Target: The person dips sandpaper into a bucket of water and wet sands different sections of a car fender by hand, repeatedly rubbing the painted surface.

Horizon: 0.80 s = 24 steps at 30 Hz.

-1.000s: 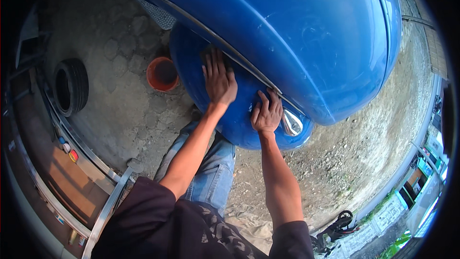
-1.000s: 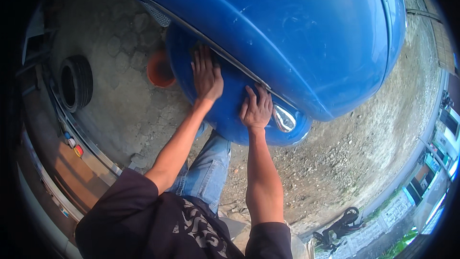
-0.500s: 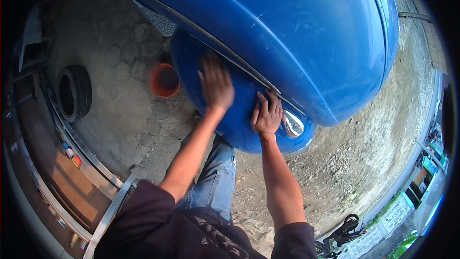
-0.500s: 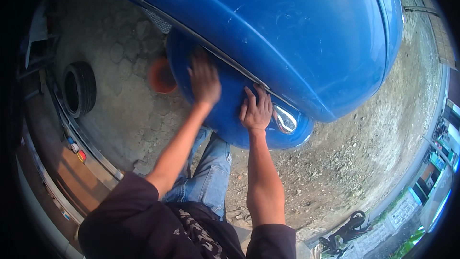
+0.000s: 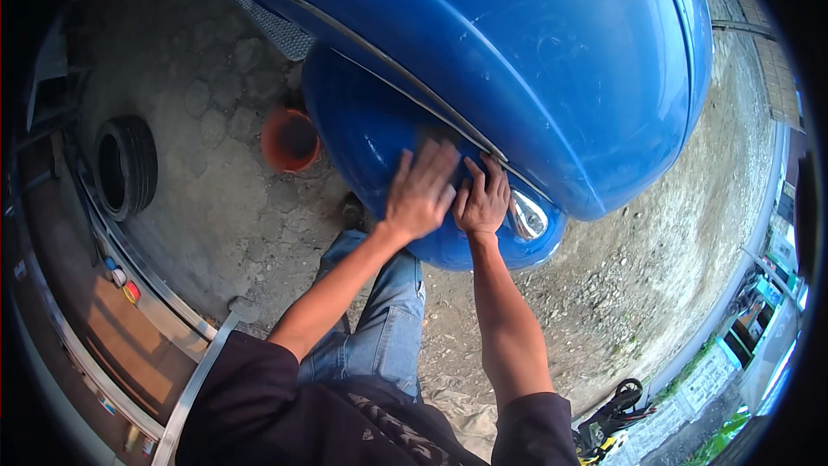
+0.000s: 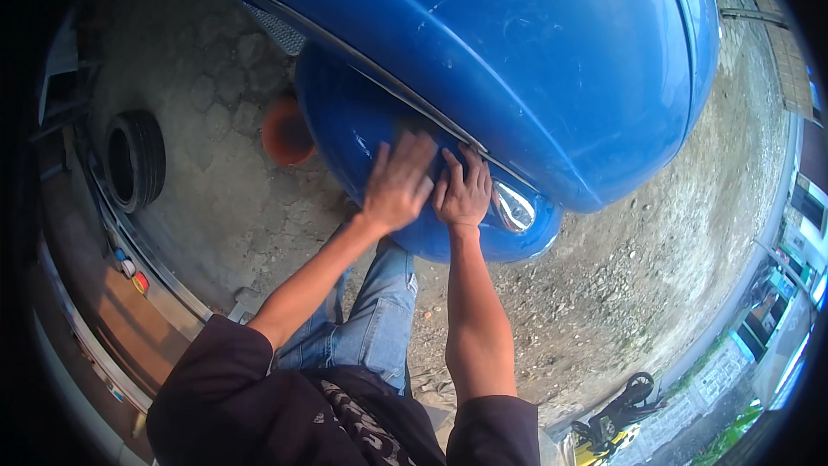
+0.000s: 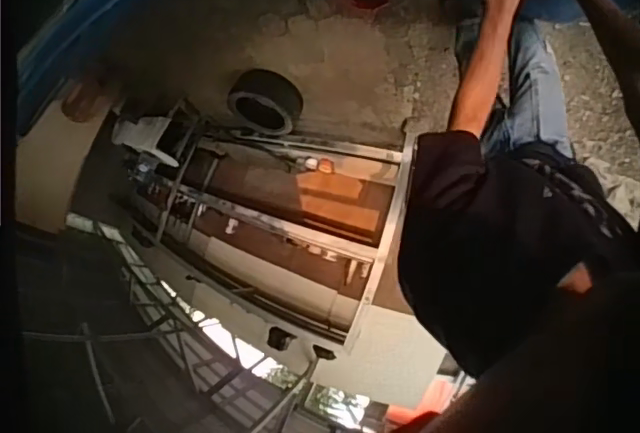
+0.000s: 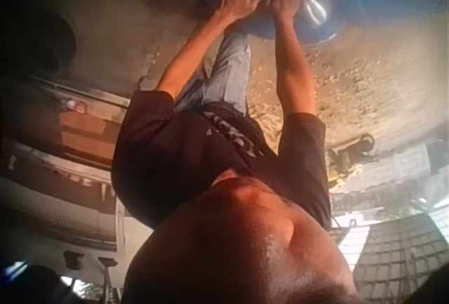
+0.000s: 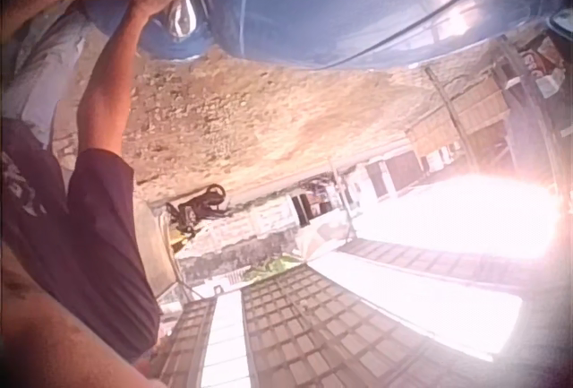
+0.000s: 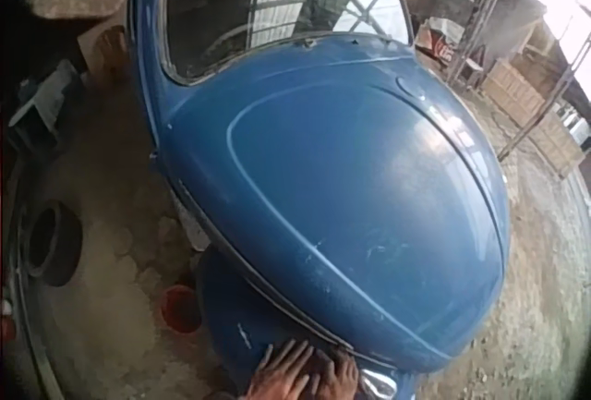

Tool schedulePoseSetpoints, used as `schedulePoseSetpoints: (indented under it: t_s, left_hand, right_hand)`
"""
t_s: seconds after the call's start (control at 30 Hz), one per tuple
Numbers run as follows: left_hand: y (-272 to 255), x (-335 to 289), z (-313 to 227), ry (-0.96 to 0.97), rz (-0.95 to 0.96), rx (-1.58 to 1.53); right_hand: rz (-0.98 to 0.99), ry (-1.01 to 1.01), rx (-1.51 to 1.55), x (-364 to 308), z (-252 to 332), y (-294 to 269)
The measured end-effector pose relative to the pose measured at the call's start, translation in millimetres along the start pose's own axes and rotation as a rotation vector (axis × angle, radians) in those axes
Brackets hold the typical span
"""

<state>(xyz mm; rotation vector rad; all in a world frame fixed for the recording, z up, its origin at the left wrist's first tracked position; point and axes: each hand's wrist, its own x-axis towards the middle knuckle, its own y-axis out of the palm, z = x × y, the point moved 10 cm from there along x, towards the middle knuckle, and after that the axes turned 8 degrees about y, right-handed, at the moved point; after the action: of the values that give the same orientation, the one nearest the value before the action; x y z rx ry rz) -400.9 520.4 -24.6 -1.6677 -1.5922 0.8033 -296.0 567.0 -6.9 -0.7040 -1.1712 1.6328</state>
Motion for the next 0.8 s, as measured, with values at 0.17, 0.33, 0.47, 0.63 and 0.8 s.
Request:
schedulePoseSetpoints:
  t_s: [0.17, 0.33, 0.47, 0.63, 0.8]
  left_hand:
    - [-5, 15, 36, -0.192, -0.104, 0.012]
    - [-26, -2, 61, -0.529, -0.286, 0.03]
    - [15, -86, 54, -0.718, -0.376, -0.107]
    - [10, -98, 153, -0.84, -0.601, -0.321]
    - [34, -153, 300, -1.08, -0.644, -1.076]
  right_hand:
    - [-0.018, -0.005, 0.018, 2, -2, 4]
    - [-0.018, -0.015, 0.032, 4, 5, 2]
    - [-0.028, -0.032, 0.009, 7, 7, -1]
    - [-0.031, -0.063, -0.054, 6, 9, -3]
    - [-0.03, -0.122, -0.004, -3, 35, 16]
